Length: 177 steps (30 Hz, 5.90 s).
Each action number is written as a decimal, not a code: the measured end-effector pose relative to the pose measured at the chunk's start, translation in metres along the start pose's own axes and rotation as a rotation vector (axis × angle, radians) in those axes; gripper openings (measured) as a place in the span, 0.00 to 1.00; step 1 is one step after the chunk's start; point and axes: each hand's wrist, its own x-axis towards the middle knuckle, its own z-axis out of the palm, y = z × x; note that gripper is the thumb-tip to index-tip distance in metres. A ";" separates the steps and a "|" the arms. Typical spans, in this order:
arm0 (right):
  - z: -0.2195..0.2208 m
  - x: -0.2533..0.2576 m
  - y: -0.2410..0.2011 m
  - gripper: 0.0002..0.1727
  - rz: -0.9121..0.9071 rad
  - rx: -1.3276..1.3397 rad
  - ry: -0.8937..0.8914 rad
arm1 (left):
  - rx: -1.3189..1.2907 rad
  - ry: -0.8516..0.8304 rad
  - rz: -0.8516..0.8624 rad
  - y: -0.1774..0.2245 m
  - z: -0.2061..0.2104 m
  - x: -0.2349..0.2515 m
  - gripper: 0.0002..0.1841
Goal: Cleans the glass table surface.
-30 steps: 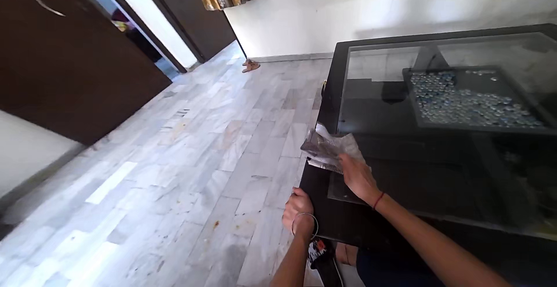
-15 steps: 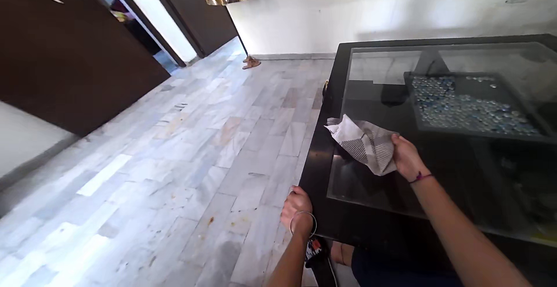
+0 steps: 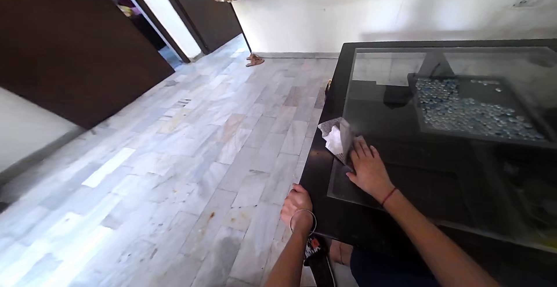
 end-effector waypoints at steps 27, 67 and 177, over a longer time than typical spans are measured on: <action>-0.052 -0.074 0.159 0.22 0.590 1.657 0.649 | -0.041 0.038 -0.011 0.000 0.006 0.000 0.39; -0.025 0.002 0.128 0.23 0.954 0.395 0.246 | -0.006 -0.001 -0.007 -0.001 0.002 0.002 0.39; -0.011 0.013 0.129 0.31 0.188 0.042 0.025 | -0.007 0.041 -0.019 0.001 0.004 0.002 0.39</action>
